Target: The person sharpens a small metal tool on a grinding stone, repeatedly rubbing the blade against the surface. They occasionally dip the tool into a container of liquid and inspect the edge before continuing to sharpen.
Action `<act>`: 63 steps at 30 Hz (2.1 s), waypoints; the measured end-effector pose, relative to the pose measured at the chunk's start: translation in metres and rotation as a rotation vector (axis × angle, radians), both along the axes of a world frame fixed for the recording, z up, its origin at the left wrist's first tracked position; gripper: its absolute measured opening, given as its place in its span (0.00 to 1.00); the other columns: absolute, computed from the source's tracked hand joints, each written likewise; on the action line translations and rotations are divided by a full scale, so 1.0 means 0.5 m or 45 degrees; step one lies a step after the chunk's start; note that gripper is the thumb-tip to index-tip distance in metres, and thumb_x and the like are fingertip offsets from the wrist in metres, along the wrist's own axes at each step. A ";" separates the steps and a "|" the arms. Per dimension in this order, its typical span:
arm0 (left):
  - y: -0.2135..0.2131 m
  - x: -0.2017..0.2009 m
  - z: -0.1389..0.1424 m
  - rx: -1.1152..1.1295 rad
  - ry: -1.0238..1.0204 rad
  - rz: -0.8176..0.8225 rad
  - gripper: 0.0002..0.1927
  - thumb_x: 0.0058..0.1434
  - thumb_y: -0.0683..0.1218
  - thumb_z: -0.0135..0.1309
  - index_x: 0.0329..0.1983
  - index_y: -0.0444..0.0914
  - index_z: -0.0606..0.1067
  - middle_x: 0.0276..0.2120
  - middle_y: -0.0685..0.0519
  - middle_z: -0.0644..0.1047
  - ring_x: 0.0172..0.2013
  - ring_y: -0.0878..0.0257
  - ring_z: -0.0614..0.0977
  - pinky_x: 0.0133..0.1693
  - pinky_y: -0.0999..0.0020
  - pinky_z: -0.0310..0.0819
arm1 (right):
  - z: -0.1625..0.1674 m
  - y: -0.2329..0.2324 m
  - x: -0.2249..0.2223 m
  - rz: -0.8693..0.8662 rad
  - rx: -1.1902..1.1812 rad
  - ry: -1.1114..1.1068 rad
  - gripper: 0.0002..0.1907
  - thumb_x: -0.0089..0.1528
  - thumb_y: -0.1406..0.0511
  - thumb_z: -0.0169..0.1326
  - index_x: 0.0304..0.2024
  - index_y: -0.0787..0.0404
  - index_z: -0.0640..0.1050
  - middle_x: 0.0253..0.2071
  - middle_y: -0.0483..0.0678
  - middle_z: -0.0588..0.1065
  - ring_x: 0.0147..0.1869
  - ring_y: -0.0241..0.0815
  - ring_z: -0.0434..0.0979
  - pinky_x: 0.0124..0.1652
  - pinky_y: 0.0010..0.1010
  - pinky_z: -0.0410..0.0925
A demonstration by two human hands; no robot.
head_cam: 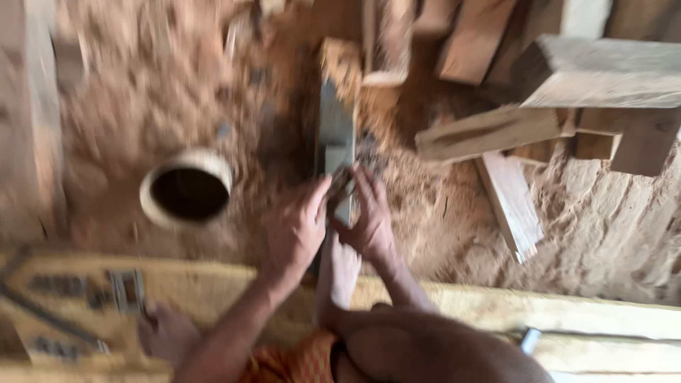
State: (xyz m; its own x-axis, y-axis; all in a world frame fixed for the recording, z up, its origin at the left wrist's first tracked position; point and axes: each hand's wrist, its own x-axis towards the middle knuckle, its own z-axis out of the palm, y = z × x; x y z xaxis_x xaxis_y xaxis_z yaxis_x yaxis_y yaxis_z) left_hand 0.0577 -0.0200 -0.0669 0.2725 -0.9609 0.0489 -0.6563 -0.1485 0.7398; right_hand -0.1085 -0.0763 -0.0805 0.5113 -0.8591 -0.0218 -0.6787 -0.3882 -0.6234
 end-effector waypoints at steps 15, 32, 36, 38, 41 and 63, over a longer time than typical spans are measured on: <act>0.026 -0.092 -0.077 0.329 0.063 -0.581 0.47 0.56 0.42 0.56 0.77 0.33 0.49 0.76 0.37 0.49 0.74 0.46 0.49 0.72 0.53 0.39 | -0.059 -0.051 -0.042 0.300 -0.186 0.185 0.40 0.56 0.65 0.64 0.69 0.70 0.65 0.66 0.66 0.68 0.69 0.63 0.70 0.66 0.53 0.66; 0.014 -0.088 -0.144 -0.184 -0.590 -0.365 0.23 0.65 0.42 0.53 0.63 0.30 0.72 0.59 0.40 0.78 0.61 0.52 0.79 0.64 0.62 0.71 | -0.072 -0.037 -0.035 0.233 -0.142 0.302 0.38 0.57 0.70 0.59 0.69 0.74 0.66 0.65 0.73 0.66 0.69 0.68 0.68 0.61 0.50 0.72; 0.014 -0.089 -0.130 -0.092 -0.530 -0.382 0.24 0.65 0.43 0.53 0.64 0.30 0.70 0.63 0.40 0.74 0.64 0.52 0.76 0.68 0.59 0.66 | -0.071 -0.034 -0.027 0.221 -0.202 0.245 0.31 0.63 0.73 0.54 0.69 0.72 0.68 0.65 0.69 0.70 0.69 0.64 0.73 0.63 0.45 0.75; 0.019 -0.093 -0.127 -0.018 -0.407 -0.401 0.26 0.63 0.44 0.53 0.63 0.28 0.69 0.63 0.38 0.73 0.65 0.50 0.75 0.67 0.58 0.64 | -0.067 -0.031 -0.020 0.245 -0.277 0.248 0.32 0.60 0.70 0.58 0.66 0.75 0.68 0.62 0.70 0.70 0.66 0.65 0.73 0.61 0.47 0.73; 0.019 -0.097 -0.142 -0.002 -0.451 -0.425 0.26 0.67 0.43 0.52 0.67 0.28 0.67 0.65 0.37 0.71 0.66 0.50 0.72 0.69 0.57 0.61 | -0.063 -0.034 -0.015 0.272 -0.313 0.250 0.32 0.59 0.69 0.60 0.65 0.76 0.69 0.61 0.70 0.70 0.64 0.65 0.73 0.61 0.48 0.72; -0.067 -0.053 -0.120 -0.341 -0.353 -0.373 0.23 0.59 0.42 0.55 0.57 0.30 0.71 0.61 0.37 0.74 0.64 0.48 0.76 0.67 0.56 0.70 | -0.075 -0.094 -0.021 0.242 -0.462 0.175 0.26 0.59 0.67 0.56 0.60 0.71 0.73 0.52 0.62 0.70 0.53 0.55 0.72 0.45 0.42 0.74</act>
